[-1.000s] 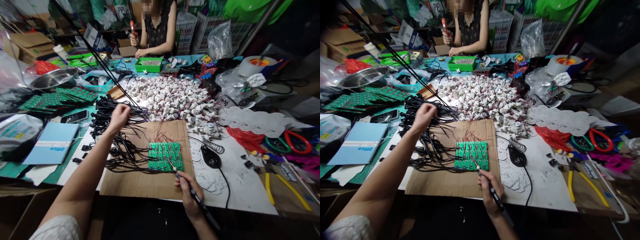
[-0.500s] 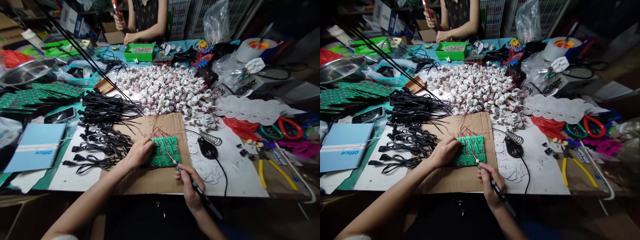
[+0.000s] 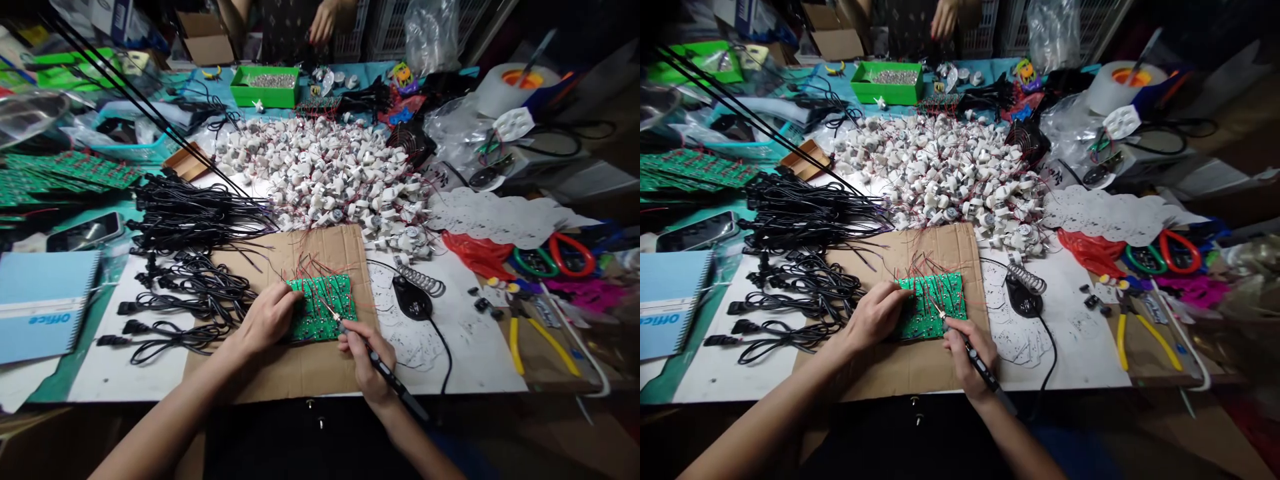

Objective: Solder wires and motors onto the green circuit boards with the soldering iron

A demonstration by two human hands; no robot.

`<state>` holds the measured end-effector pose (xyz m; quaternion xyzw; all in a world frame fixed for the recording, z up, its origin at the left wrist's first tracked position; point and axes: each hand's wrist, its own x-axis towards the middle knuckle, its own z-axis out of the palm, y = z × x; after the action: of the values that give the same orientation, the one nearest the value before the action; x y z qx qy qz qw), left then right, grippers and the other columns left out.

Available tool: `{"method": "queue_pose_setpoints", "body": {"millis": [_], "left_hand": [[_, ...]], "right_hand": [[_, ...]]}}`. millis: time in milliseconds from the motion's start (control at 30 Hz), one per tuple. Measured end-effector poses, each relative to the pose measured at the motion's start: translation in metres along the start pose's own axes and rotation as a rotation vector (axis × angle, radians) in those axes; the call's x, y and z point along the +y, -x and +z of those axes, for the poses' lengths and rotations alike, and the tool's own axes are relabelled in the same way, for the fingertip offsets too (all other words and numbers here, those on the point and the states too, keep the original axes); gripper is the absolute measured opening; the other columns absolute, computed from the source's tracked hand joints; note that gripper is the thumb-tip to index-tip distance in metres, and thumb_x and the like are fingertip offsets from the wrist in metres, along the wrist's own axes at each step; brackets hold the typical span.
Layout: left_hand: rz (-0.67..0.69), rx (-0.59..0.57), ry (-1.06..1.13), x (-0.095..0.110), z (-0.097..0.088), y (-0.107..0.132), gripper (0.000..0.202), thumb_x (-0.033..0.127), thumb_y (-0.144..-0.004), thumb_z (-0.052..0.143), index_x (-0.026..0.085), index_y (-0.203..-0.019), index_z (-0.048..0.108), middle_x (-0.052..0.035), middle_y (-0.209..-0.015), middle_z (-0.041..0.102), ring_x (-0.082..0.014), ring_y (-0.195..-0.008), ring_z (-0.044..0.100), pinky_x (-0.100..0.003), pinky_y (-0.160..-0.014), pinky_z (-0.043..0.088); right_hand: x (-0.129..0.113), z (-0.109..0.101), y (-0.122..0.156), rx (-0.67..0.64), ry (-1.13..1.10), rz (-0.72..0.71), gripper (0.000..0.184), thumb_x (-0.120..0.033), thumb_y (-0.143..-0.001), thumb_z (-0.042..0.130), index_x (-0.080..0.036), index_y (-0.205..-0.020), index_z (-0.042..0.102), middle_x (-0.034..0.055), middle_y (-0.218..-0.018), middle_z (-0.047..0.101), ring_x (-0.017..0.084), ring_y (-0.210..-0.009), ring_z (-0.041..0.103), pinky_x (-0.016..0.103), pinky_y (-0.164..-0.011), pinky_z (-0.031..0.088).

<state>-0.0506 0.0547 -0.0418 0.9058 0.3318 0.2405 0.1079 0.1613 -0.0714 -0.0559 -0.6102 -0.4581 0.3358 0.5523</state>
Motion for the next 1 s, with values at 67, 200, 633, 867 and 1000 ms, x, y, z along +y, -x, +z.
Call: {"method": "queue_pose_setpoints", "body": {"millis": [67, 200, 633, 867, 1000], "left_hand": [[0.024, 0.003, -0.007, -0.001, 0.0, 0.001, 0.029, 0.006, -0.099, 0.044, 0.016, -0.114, 0.066, -0.0065, -0.089, 0.063, -0.0162, -0.075, 0.056, -0.028, -0.069, 0.05], [0.023, -0.04, -0.011, -0.002, 0.002, 0.0, 0.029, 0.008, -0.1, 0.043, 0.017, -0.114, 0.067, -0.006, -0.087, 0.063, -0.0163, -0.075, 0.057, -0.028, -0.07, 0.051], [0.078, -0.038, -0.096, 0.0, 0.007, 0.0, 0.029, 0.008, -0.099, 0.043, 0.015, -0.114, 0.067, -0.006, -0.085, 0.06, -0.0171, -0.073, 0.054, -0.029, -0.067, 0.049], [0.065, -0.044, -0.117, 0.002, 0.01, 0.001, 0.029, 0.009, -0.101, 0.041, 0.015, -0.114, 0.067, -0.0057, -0.082, 0.057, -0.0178, -0.074, 0.054, -0.029, -0.066, 0.048], [0.078, -0.024, -0.116, 0.003, 0.011, 0.0, 0.028, 0.01, -0.101, 0.041, 0.014, -0.112, 0.066, -0.0056, -0.081, 0.057, -0.0181, -0.073, 0.053, -0.03, -0.065, 0.048]], "right_hand": [[0.0, 0.0, 0.0, -0.007, 0.018, -0.006, 0.023, -0.034, -0.102, 0.059, -0.023, -0.108, 0.078, 0.0019, -0.082, 0.077, 0.015, -0.061, 0.076, 0.023, -0.056, 0.063], [-0.004, 0.0, -0.001, -0.013, 0.045, -0.014, 0.024, -0.035, -0.103, 0.059, -0.023, -0.108, 0.078, 0.0028, -0.083, 0.078, 0.015, -0.062, 0.076, 0.024, -0.056, 0.063], [-0.005, 0.002, -0.001, -0.057, 0.145, -0.106, 0.021, -0.028, -0.102, 0.06, -0.024, -0.114, 0.077, 0.0023, -0.087, 0.08, 0.017, -0.065, 0.078, 0.028, -0.064, 0.066], [0.003, 0.003, -0.002, -0.075, 0.191, -0.221, 0.021, -0.026, -0.101, 0.059, -0.025, -0.114, 0.076, 0.0026, -0.086, 0.08, 0.017, -0.066, 0.078, 0.028, -0.063, 0.065], [0.006, 0.004, -0.002, -0.074, 0.215, -0.252, 0.021, -0.025, -0.101, 0.059, -0.025, -0.114, 0.076, 0.0039, -0.088, 0.08, 0.018, -0.068, 0.078, 0.027, -0.065, 0.065]]}}
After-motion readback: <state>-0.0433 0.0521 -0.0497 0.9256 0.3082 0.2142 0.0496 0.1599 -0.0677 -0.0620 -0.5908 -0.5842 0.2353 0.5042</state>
